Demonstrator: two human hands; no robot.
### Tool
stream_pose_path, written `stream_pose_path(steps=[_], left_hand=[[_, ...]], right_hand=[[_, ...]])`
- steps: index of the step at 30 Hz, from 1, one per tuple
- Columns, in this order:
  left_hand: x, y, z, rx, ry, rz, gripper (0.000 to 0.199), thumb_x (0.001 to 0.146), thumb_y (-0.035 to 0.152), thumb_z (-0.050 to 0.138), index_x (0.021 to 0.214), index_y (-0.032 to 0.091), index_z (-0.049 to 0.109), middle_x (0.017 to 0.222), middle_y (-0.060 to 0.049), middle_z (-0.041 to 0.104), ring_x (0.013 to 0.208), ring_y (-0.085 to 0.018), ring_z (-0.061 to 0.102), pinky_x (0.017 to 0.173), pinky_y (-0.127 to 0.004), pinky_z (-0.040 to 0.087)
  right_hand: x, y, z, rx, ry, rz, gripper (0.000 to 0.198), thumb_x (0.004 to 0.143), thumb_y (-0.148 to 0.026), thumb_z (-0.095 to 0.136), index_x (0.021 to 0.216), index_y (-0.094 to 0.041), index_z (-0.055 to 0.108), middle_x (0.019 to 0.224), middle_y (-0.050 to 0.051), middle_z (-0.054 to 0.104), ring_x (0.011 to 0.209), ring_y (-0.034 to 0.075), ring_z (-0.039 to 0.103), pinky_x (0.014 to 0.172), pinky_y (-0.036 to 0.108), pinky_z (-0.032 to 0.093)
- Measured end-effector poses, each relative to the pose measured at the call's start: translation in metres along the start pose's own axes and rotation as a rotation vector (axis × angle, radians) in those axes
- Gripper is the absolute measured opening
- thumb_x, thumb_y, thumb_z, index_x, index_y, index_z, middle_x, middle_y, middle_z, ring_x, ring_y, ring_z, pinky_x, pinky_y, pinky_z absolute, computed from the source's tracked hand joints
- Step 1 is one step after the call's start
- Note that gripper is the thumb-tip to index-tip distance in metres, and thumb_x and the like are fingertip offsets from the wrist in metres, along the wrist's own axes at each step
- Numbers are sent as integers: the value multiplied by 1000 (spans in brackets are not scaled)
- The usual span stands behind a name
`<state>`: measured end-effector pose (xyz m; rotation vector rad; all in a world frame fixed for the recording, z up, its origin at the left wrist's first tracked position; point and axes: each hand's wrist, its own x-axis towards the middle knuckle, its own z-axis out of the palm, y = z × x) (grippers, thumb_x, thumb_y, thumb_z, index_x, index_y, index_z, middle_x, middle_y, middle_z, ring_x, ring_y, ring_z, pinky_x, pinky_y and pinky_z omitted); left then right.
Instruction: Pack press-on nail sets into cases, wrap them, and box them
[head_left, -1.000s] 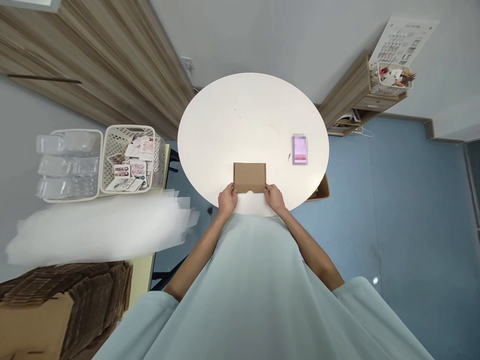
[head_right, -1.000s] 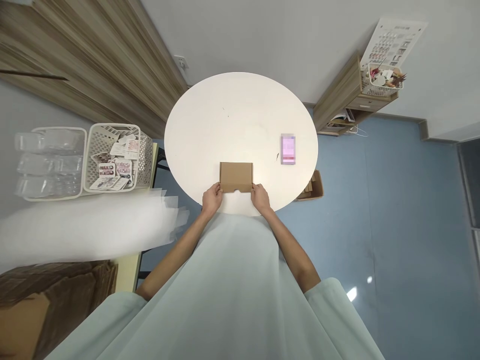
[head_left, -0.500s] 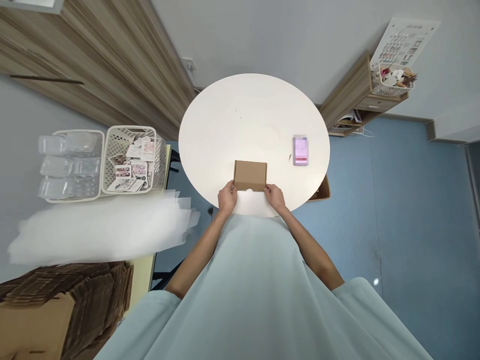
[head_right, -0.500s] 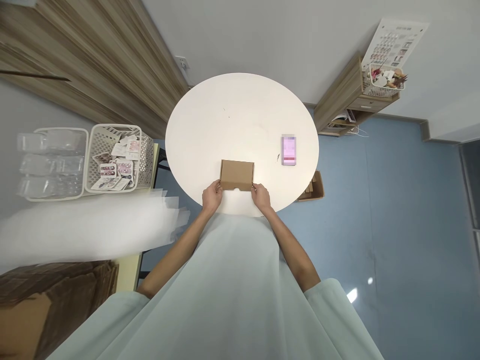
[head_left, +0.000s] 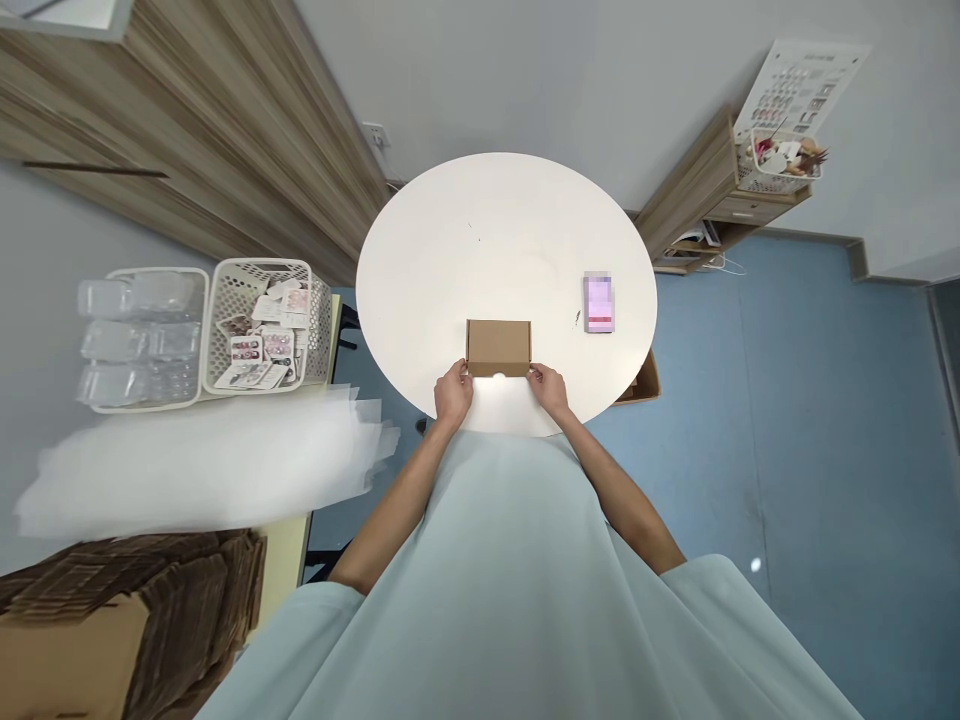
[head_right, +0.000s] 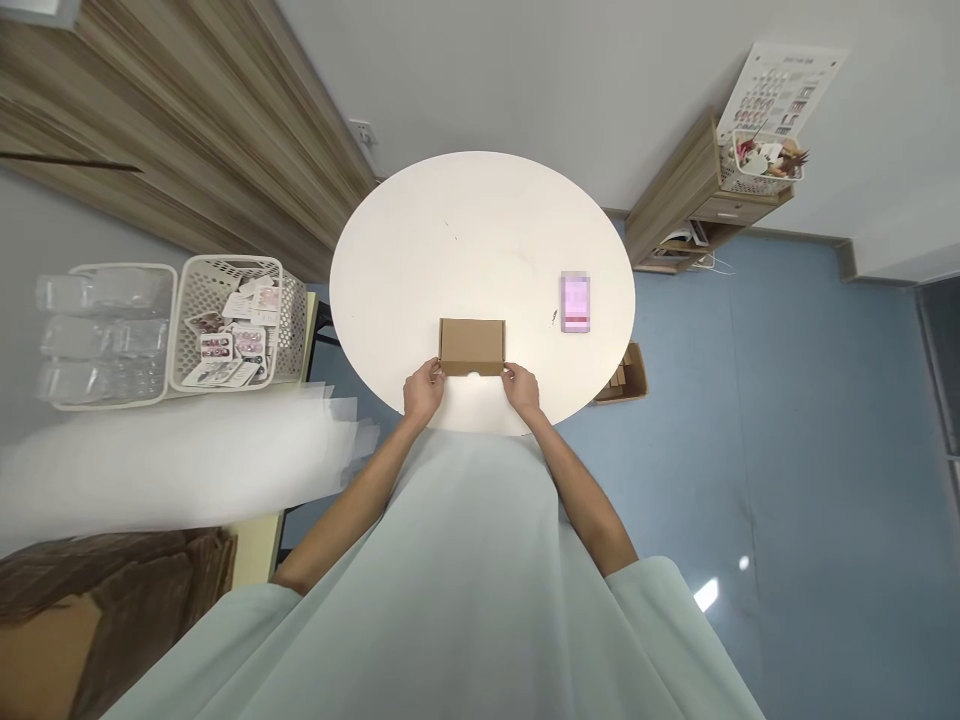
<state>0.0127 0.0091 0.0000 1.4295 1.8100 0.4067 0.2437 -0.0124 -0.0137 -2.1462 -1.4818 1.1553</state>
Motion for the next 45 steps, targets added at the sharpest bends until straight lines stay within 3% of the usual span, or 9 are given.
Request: stream_pose_path(steps=[9, 14, 16, 19, 21, 24, 26, 33, 45], left_hand=[[5, 6, -6, -81, -33, -7, 56, 95, 13, 58, 150, 22, 59, 143, -9, 72, 124, -24, 73, 108, -38, 55], [-12, 18, -19, -175, 38, -34, 47, 99, 29, 65, 145, 18, 62, 141, -13, 73, 112, -24, 77, 106, -38, 56], [-24, 27, -28, -201, 89, -11, 45, 102, 38, 64, 142, 18, 65, 134, -12, 76, 106, -23, 78, 103, -36, 58], [-41, 41, -42, -189, 153, -1, 45, 103, 50, 62, 135, 21, 70, 124, -9, 80, 101, -23, 78, 97, -35, 59], [-49, 49, -48, -165, 159, -11, 45, 103, 57, 59, 126, 22, 75, 120, -8, 81, 102, -24, 78, 97, -35, 59], [-53, 52, -51, -135, 132, -14, 45, 104, 59, 55, 111, 22, 80, 116, -7, 82, 108, -26, 76, 99, -36, 58], [-52, 49, -48, -119, 107, -23, 44, 104, 58, 55, 106, 23, 80, 114, -7, 83, 108, -27, 76, 99, -37, 57], [-45, 33, -32, -160, 68, -39, 35, 103, 50, 61, 111, 22, 78, 119, -7, 81, 111, -24, 76, 99, -35, 58], [-42, 27, -29, -203, 52, -76, 37, 99, 51, 66, 117, 20, 76, 122, -9, 80, 113, -26, 75, 101, -37, 57]], right_hand=[[2, -4, -9, 33, 34, -116, 50, 97, -21, 53, 146, -15, 61, 133, 14, 67, 97, 19, 69, 101, 34, 53], [-14, -15, -21, 172, 64, -188, 41, 102, -30, 49, 135, -19, 72, 151, 14, 62, 133, 24, 62, 101, 36, 57], [-26, -22, -30, 213, 87, -213, 41, 105, -38, 48, 132, -21, 75, 152, 12, 63, 138, 25, 59, 100, 36, 58], [-44, -35, -47, 211, 149, -182, 46, 108, -51, 46, 121, -22, 79, 138, 11, 72, 128, 26, 66, 98, 35, 58], [-54, -42, -57, 170, 182, -138, 54, 108, -60, 42, 108, -22, 80, 116, 10, 79, 110, 26, 71, 90, 34, 57], [-60, -45, -65, 71, 181, -73, 66, 107, -69, 36, 84, -22, 77, 82, 7, 74, 84, 24, 68, 76, 32, 52], [-59, -43, -64, 41, 164, -41, 68, 107, -70, 36, 77, -22, 73, 75, 6, 71, 78, 23, 66, 72, 31, 49], [-46, -26, -50, 175, 128, 1, 47, 104, -60, 51, 99, -21, 76, 112, 9, 81, 106, 25, 73, 93, 33, 53], [-41, -19, -52, 222, 137, 20, 40, 101, -57, 59, 104, -22, 77, 117, 8, 81, 109, 25, 73, 96, 36, 54]])
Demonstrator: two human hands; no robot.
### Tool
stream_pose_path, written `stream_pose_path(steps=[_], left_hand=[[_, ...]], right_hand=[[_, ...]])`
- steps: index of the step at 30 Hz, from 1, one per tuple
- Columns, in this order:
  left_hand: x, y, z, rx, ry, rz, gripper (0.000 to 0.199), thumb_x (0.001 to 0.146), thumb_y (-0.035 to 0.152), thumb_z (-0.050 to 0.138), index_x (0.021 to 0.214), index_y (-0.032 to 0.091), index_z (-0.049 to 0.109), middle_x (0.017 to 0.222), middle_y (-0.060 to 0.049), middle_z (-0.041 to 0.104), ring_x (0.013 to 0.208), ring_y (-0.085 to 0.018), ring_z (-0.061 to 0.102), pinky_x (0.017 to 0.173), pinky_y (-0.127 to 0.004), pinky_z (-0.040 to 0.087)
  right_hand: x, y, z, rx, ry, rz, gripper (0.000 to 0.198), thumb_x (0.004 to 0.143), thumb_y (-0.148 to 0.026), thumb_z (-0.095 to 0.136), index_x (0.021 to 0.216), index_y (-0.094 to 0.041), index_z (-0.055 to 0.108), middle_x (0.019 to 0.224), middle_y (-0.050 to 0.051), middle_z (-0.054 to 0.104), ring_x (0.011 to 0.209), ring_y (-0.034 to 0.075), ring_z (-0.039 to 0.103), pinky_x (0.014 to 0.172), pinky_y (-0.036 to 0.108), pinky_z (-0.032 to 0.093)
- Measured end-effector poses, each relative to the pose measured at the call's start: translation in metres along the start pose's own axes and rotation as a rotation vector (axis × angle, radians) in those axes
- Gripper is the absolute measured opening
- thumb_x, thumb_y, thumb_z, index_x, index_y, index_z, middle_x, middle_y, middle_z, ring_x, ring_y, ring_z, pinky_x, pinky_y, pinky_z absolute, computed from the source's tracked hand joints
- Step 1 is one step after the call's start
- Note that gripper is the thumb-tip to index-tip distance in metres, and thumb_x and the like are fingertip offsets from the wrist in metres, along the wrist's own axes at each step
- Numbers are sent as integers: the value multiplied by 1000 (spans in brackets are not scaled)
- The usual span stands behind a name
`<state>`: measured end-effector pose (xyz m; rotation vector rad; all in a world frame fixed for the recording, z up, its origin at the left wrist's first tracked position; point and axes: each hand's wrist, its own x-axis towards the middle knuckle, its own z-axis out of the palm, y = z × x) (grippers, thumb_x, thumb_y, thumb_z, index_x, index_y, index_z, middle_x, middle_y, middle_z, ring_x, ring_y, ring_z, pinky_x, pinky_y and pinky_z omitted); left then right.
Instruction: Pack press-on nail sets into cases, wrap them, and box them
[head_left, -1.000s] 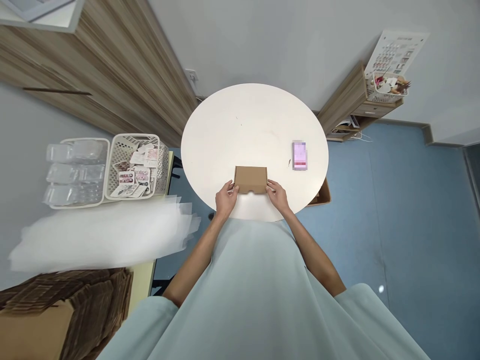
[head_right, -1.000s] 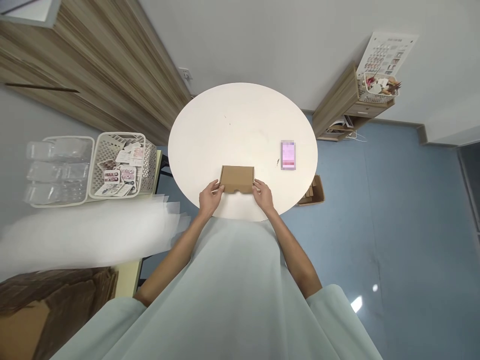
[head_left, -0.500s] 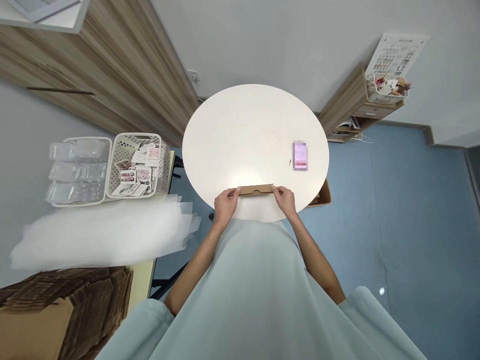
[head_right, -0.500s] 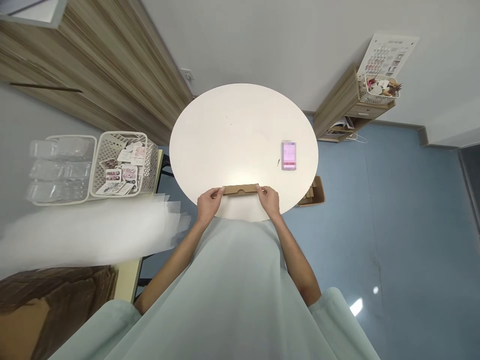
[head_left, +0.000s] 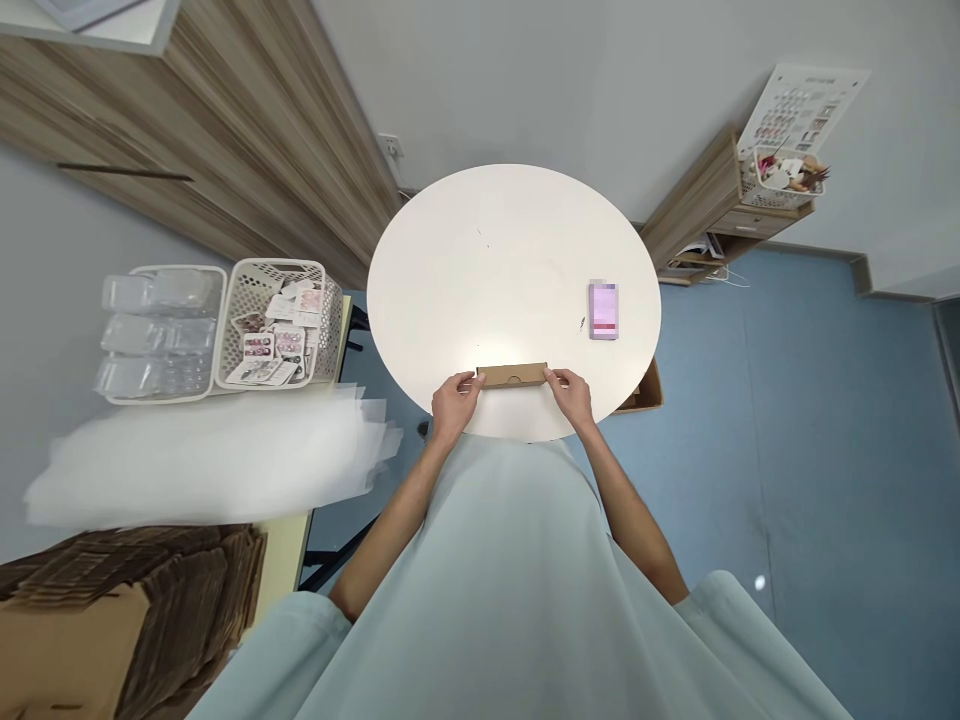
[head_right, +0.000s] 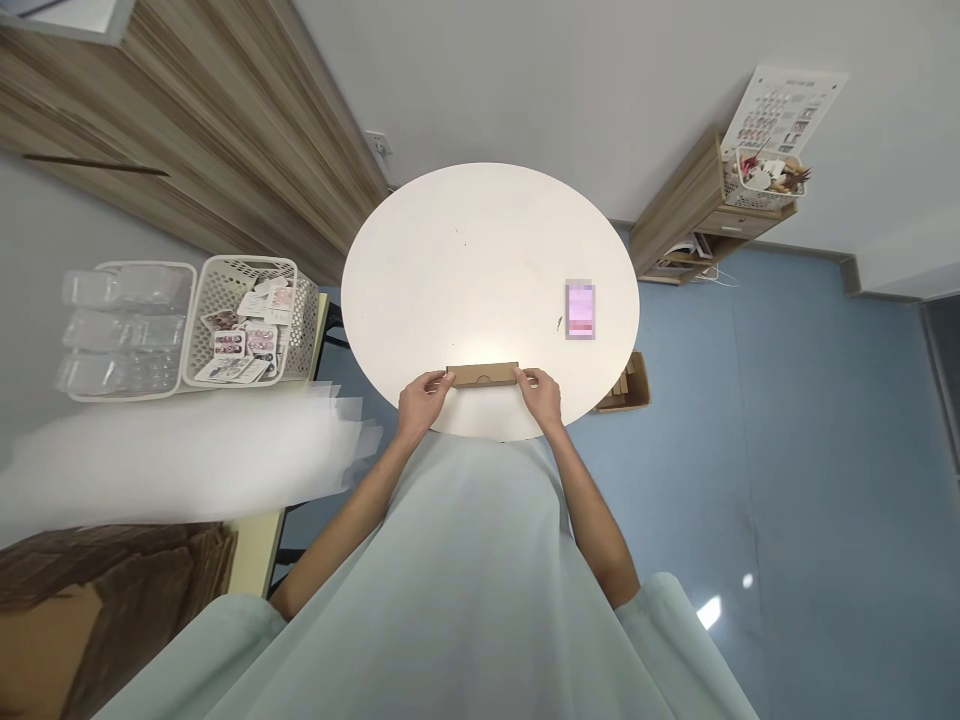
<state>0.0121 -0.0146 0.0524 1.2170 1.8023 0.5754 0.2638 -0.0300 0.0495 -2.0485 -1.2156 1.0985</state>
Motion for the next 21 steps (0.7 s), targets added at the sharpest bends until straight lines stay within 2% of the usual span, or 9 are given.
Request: stream_pose_path(steps=[7, 13, 17, 21], left_hand=[[5, -11, 7, -91, -43, -29, 38, 96, 53, 67, 113, 21, 77, 119, -10, 81, 111, -28, 75, 99, -39, 57], [11, -14, 12, -104, -44, -24, 36, 97, 48, 67, 117, 20, 77, 126, -12, 78, 113, -29, 74, 102, -43, 56], [13, -13, 15, -78, -44, 49, 37, 98, 45, 65, 120, 18, 78, 127, -13, 77, 115, -29, 73, 103, -43, 57], [6, -15, 27, -91, -87, 146, 38, 98, 40, 63, 127, 19, 76, 126, -11, 75, 114, -26, 73, 99, -39, 60]], right_hand=[[4, 9, 4, 136, -23, -22, 46, 93, -66, 64, 100, -23, 78, 111, 9, 82, 109, 28, 72, 96, 39, 55], [11, 12, 10, 168, -17, -48, 48, 93, -64, 65, 109, -21, 78, 122, 12, 79, 109, 29, 73, 99, 44, 57], [10, 15, 4, 162, 0, -98, 48, 95, -61, 63, 115, -20, 79, 125, 14, 77, 109, 29, 72, 96, 45, 59], [4, 28, -9, 196, 8, -157, 47, 95, -54, 62, 125, -21, 77, 127, 12, 74, 108, 27, 71, 90, 43, 62]])
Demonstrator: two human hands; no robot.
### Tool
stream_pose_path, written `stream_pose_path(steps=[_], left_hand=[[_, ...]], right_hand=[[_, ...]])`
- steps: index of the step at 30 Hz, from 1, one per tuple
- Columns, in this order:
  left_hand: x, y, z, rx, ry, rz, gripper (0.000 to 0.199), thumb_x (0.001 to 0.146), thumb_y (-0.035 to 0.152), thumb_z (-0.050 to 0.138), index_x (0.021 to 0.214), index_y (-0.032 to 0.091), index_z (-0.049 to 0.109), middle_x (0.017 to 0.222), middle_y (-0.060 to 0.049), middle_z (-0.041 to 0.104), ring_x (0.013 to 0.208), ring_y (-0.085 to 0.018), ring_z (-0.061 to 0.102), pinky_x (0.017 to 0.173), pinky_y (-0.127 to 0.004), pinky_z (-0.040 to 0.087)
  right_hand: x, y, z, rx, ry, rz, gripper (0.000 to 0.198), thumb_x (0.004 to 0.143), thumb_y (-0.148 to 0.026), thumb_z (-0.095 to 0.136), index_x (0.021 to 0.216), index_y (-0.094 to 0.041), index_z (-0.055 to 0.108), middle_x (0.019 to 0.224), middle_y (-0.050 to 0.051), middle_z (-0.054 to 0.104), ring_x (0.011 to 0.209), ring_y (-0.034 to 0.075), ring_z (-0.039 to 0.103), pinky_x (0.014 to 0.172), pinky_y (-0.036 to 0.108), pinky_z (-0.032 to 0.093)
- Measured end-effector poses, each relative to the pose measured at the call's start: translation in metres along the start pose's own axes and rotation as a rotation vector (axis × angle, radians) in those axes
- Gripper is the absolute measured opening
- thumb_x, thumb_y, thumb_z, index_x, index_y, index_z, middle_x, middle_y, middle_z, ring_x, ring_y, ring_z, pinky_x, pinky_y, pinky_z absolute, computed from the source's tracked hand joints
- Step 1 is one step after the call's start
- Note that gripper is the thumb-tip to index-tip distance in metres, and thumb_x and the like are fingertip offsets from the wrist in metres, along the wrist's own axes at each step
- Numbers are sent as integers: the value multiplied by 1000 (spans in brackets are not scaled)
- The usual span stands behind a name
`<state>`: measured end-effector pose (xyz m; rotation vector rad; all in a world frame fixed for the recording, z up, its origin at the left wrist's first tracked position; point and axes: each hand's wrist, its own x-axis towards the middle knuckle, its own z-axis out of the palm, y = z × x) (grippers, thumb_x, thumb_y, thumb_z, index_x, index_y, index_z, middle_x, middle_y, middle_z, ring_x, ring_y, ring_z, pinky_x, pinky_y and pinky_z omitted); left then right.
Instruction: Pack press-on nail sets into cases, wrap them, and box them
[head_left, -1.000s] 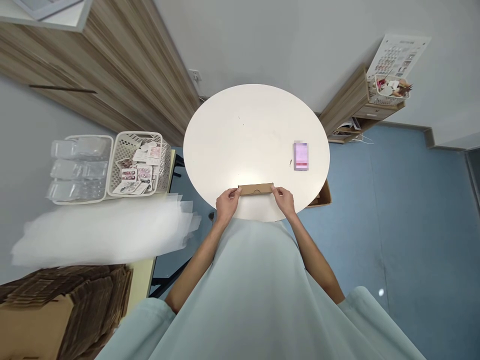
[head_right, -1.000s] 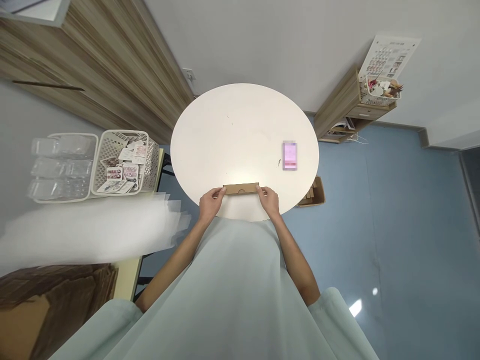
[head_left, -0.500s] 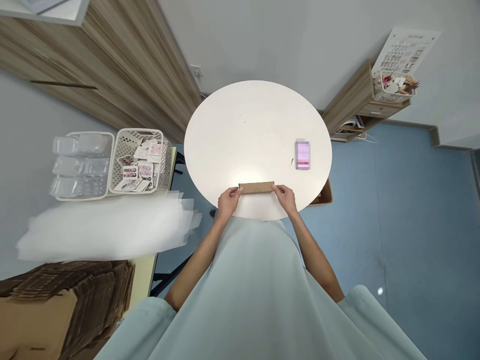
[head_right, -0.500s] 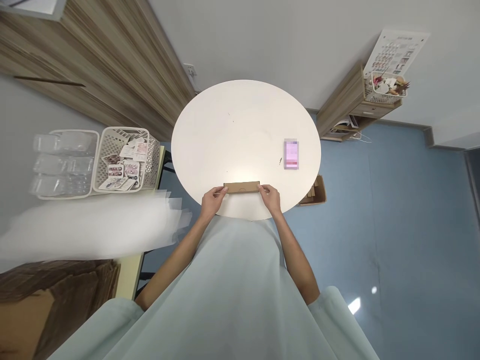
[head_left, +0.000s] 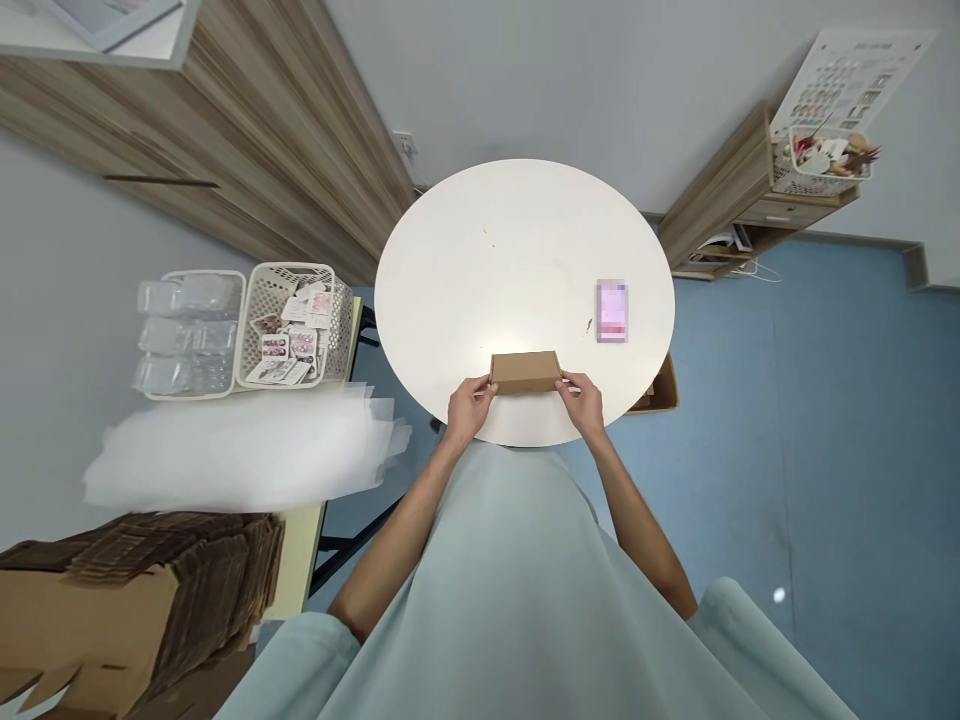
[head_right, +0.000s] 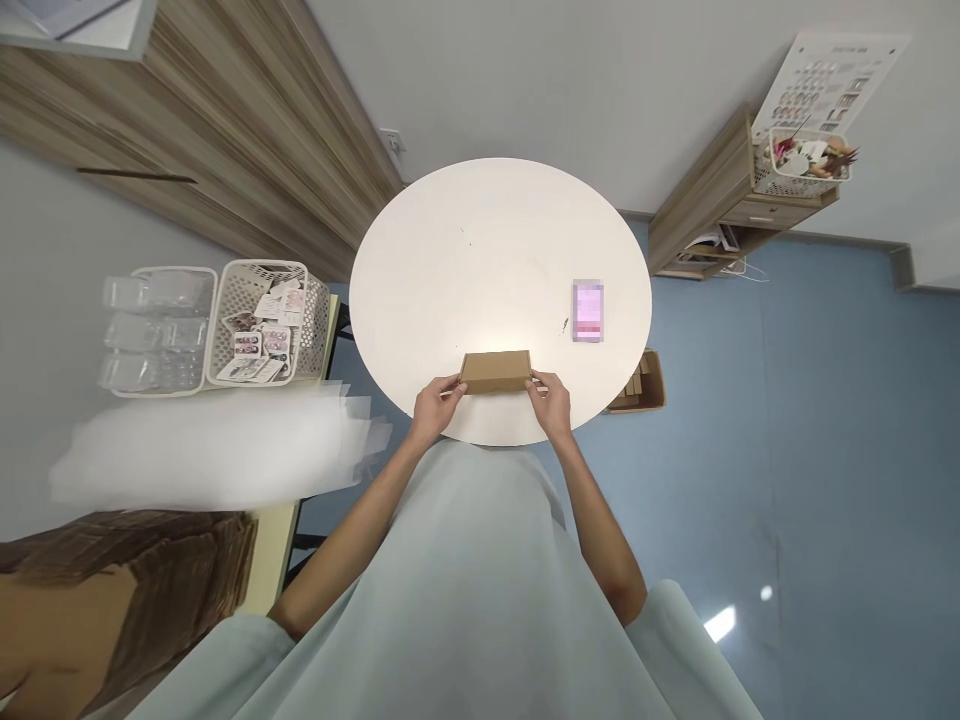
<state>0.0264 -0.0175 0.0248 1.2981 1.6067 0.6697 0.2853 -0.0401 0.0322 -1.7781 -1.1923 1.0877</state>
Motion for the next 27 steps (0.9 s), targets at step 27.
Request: stream_pose_path(steps=[27], left_hand=[[-82, 7, 49, -528, 47, -274, 61, 79, 56, 87, 123, 15, 77, 129, -14, 78, 113, -31, 77, 114, -54, 57]], right_hand=[[-55, 42, -40, 545, -116, 325, 55, 70, -60, 93, 102, -22, 70, 112, 8, 79, 97, 25, 80, 105, 49, 62]])
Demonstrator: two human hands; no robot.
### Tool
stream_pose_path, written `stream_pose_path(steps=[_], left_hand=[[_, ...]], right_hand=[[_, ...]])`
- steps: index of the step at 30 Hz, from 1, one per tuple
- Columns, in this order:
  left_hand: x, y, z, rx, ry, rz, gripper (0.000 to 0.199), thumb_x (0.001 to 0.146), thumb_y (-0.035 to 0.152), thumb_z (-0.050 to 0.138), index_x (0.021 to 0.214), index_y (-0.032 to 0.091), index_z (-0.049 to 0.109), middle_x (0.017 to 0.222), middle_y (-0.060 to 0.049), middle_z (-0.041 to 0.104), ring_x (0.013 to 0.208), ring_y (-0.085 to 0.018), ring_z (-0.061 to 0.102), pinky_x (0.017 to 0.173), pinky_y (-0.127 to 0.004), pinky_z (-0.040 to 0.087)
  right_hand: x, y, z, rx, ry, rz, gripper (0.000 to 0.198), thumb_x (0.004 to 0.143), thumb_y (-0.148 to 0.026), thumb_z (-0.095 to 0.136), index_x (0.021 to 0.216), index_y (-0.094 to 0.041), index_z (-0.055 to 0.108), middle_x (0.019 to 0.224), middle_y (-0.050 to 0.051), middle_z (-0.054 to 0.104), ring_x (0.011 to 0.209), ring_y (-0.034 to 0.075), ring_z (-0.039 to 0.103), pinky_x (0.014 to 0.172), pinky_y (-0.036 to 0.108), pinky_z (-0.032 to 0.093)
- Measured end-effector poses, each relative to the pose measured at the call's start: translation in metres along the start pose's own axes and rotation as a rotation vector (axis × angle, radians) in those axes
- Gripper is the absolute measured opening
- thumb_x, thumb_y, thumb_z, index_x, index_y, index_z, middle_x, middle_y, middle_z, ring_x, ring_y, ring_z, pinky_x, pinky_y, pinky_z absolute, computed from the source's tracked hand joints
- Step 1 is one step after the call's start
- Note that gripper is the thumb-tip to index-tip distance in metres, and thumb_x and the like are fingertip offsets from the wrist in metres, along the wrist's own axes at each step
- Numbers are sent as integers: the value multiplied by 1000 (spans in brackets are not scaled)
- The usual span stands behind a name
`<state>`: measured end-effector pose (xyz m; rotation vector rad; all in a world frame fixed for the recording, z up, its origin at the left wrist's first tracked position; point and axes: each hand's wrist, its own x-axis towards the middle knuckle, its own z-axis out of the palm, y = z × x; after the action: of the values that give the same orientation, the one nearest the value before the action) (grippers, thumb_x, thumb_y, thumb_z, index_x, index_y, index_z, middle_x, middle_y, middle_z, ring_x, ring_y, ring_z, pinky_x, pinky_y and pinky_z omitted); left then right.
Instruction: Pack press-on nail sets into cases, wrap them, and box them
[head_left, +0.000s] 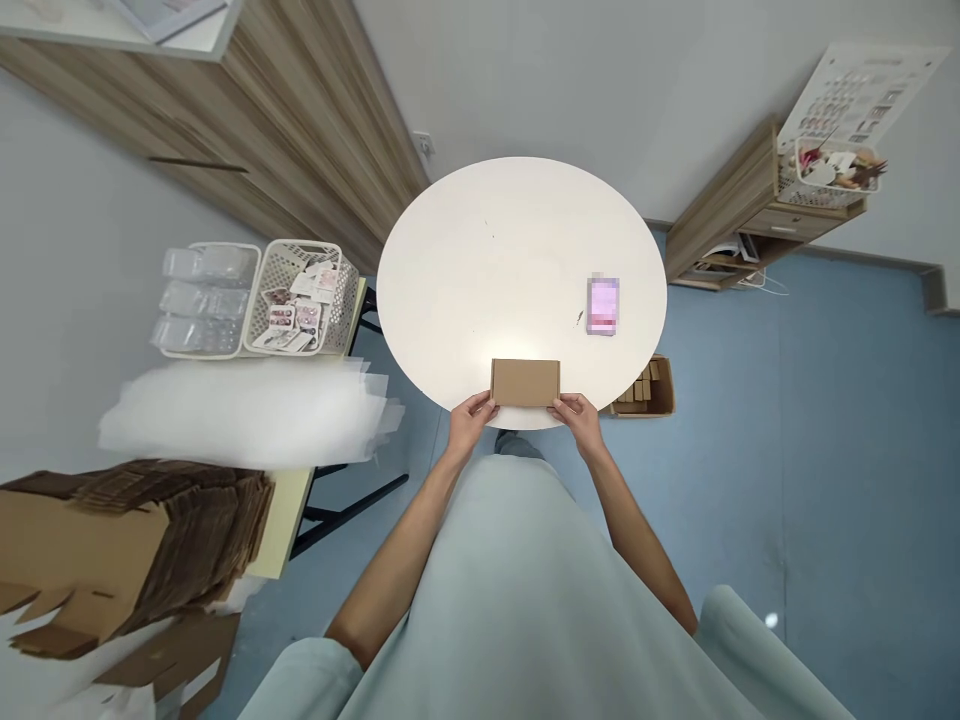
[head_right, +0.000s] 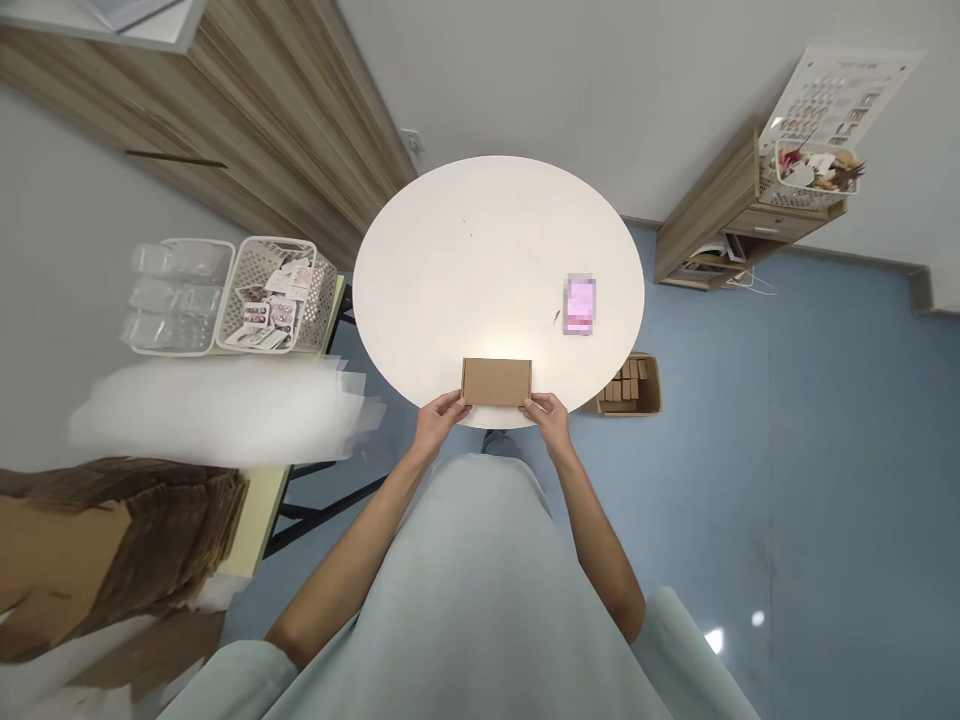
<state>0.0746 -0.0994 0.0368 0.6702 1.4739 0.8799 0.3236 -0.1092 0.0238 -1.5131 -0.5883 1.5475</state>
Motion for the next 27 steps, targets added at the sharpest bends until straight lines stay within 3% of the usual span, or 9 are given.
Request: stream_pose_path(steps=[6, 13, 17, 23, 27], left_hand=[[-53, -23, 25, -38, -28, -9, 58, 83, 55, 84, 124, 15, 75, 129, -16, 77, 118, -32, 76, 111, -54, 60], [-105, -58, 83, -107, -187, -77, 57, 75, 53, 89, 118, 17, 75, 126, -15, 78, 119, -32, 75, 112, -53, 59], [-125, -68, 114, -81, -248, -113, 56, 72, 51, 92, 113, 17, 76, 125, -14, 79, 116, -32, 76, 112, -54, 59], [-125, -72, 165, 1, -302, -145, 55, 72, 51, 92, 112, 18, 75, 121, -14, 80, 108, -31, 79, 112, -55, 59], [-100, -82, 223, 86, -340, -172, 54, 73, 53, 89, 113, 18, 74, 120, -13, 80, 107, -30, 79, 110, -54, 59]], right_hand=[[-44, -7, -44, -53, 9, -31, 55, 69, -59, 93, 101, -22, 70, 108, 8, 80, 94, 24, 80, 103, 49, 62], [-118, -3, -133, -121, 118, -44, 53, 72, -59, 92, 104, -22, 71, 109, 9, 80, 99, 27, 80, 101, 49, 64], [-143, 3, -179, -94, 135, 10, 54, 70, -59, 93, 103, -22, 70, 110, 9, 80, 99, 26, 80, 103, 47, 63], [-143, 2, -234, -29, 116, 96, 53, 70, -60, 93, 97, -22, 69, 101, 8, 81, 98, 27, 81, 95, 43, 65], [-123, -8, -282, -49, 150, 137, 57, 64, -63, 95, 93, -21, 70, 96, 8, 80, 94, 27, 80, 90, 42, 64]])
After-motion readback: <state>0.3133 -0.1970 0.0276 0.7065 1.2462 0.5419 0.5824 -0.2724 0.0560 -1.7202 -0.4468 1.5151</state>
